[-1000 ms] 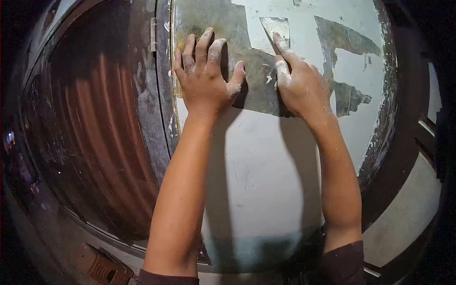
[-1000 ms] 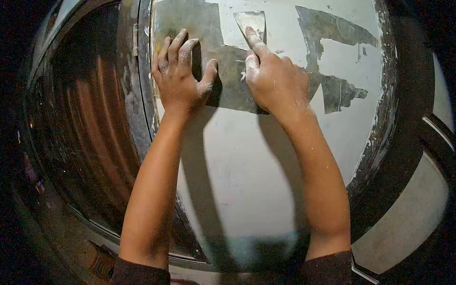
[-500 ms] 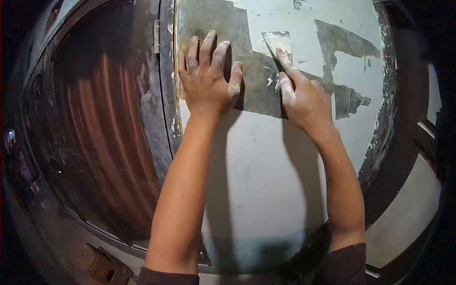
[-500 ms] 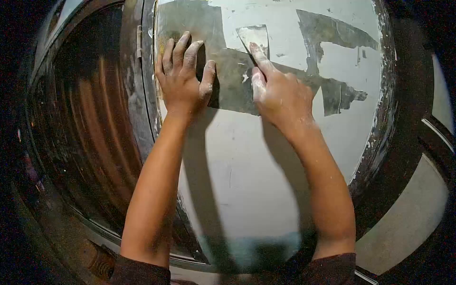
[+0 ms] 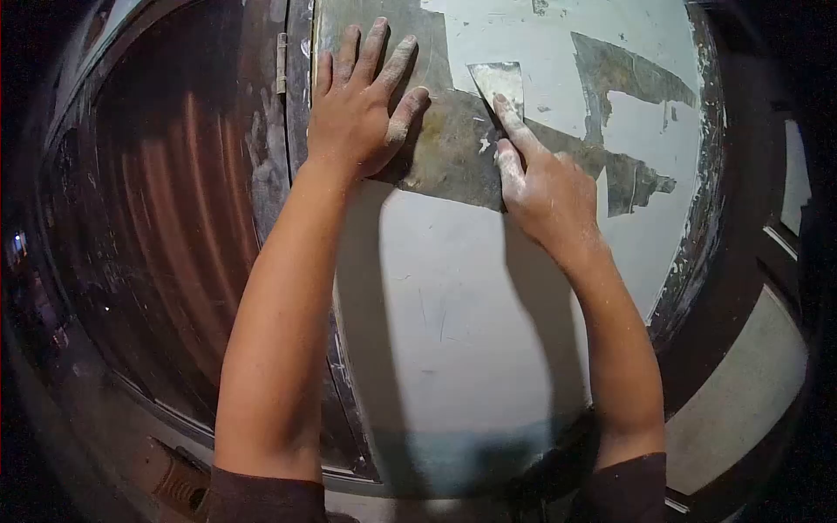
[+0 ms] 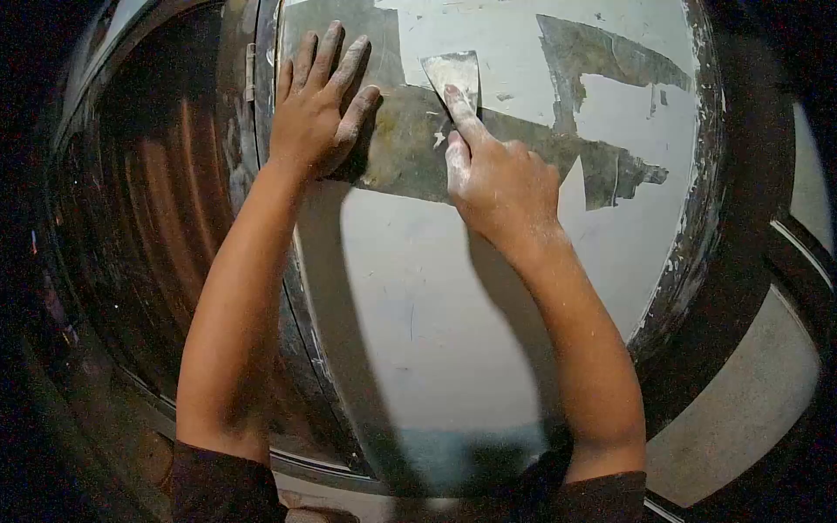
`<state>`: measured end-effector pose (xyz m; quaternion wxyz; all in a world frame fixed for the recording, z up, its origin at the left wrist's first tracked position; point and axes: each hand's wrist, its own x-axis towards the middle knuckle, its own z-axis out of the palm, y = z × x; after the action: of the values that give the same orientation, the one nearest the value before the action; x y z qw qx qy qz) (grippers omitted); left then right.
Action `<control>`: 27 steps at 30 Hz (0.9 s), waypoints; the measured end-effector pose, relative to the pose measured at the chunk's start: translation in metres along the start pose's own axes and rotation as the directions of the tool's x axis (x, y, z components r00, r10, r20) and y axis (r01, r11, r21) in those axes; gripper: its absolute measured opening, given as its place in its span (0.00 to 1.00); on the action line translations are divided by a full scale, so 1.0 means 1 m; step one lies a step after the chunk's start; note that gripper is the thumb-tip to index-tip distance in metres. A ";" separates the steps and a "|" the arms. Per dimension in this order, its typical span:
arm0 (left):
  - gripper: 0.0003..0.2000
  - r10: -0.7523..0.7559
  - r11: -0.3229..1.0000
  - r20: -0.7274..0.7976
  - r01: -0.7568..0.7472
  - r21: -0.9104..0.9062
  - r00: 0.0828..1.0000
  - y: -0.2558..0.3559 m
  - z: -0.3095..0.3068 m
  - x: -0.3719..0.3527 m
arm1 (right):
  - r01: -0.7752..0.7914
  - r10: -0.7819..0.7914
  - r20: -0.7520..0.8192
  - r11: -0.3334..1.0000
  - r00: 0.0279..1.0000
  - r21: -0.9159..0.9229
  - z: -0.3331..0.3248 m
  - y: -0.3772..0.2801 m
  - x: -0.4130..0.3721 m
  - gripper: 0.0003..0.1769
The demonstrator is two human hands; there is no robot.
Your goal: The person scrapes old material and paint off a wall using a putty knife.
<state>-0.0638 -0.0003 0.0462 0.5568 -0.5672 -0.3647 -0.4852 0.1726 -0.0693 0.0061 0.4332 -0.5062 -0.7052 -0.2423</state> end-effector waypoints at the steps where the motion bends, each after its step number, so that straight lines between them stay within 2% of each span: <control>1: 0.30 0.026 0.999 -0.001 -0.026 -0.023 1.000 -0.005 0.000 0.002 | 0.003 -0.003 -0.006 1.000 1.000 -0.001 0.002 0.001 -0.007 0.31; 3: 0.30 0.049 0.998 -0.001 -0.049 -0.042 0.999 -0.010 0.000 0.003 | -0.041 0.042 0.041 0.998 0.998 -0.045 0.008 0.006 -0.013 0.31; 4: 0.30 0.057 0.997 -0.008 -0.057 -0.043 0.998 -0.011 0.000 0.004 | 0.016 -0.016 -0.037 1.000 0.999 0.002 0.009 0.005 -0.008 0.30; 5: 0.30 0.068 0.997 -0.014 -0.069 -0.047 0.998 -0.011 0.000 0.005 | 0.009 -0.009 -0.037 1.000 0.999 0.003 0.009 0.003 0.001 0.30; 7: 0.30 0.067 0.995 -0.020 -0.069 -0.075 0.998 -0.011 0.001 0.005 | 0.113 -0.112 -0.182 0.994 0.977 -0.001 0.001 -0.003 0.024 0.28; 10: 0.30 0.071 0.996 -0.019 -0.072 -0.045 0.997 -0.012 0.001 0.004 | 0.061 -0.059 -0.131 0.998 0.990 0.011 0.000 -0.006 0.031 0.27; 11: 0.30 0.071 0.996 -0.018 -0.071 -0.044 0.997 -0.011 0.001 0.004 | 0.069 -0.063 -0.123 0.997 0.990 0.043 0.002 -0.006 0.021 0.28; 13: 0.30 0.054 0.998 -0.002 -0.054 -0.041 0.999 -0.010 0.000 0.003 | 0.024 -0.025 -0.070 1.000 0.997 -0.004 0.009 -0.002 -0.008 0.30; 15: 0.30 0.060 0.998 -0.004 -0.060 -0.012 0.998 -0.010 0.001 0.004 | -0.051 0.052 0.064 0.999 0.997 -0.017 0.010 -0.002 -0.024 0.32; 19: 0.31 0.068 0.998 0.035 -0.068 -0.007 0.997 -0.010 -0.001 0.003 | 0.042 -0.037 -0.137 0.998 0.990 0.035 0.011 -0.007 0.014 0.28; 21: 0.31 0.069 0.998 0.040 -0.068 -0.014 0.997 -0.012 -0.001 0.005 | 0.010 -0.012 -0.122 1.000 0.993 -0.010 0.002 -0.009 0.039 0.28; 22: 0.32 0.072 0.997 0.053 -0.072 -0.013 0.996 -0.013 -0.001 0.005 | 0.023 -0.015 -0.115 0.997 0.993 0.070 -0.004 -0.013 0.039 0.28; 25: 0.33 0.066 0.998 0.104 -0.065 -0.016 0.992 -0.014 -0.003 0.006 | 0.030 -0.018 -0.139 0.996 0.990 0.086 0.004 -0.009 0.017 0.27; 27: 0.33 0.062 0.998 0.138 -0.061 -0.006 0.989 -0.014 -0.003 0.007 | -0.081 0.081 0.024 0.997 0.996 -0.006 0.000 -0.008 -0.012 0.29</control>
<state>-0.0759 -0.0025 0.0563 0.5444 -0.6109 -0.3840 -0.4278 0.1661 -0.0783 -0.0040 0.4330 -0.5381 -0.6888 -0.2202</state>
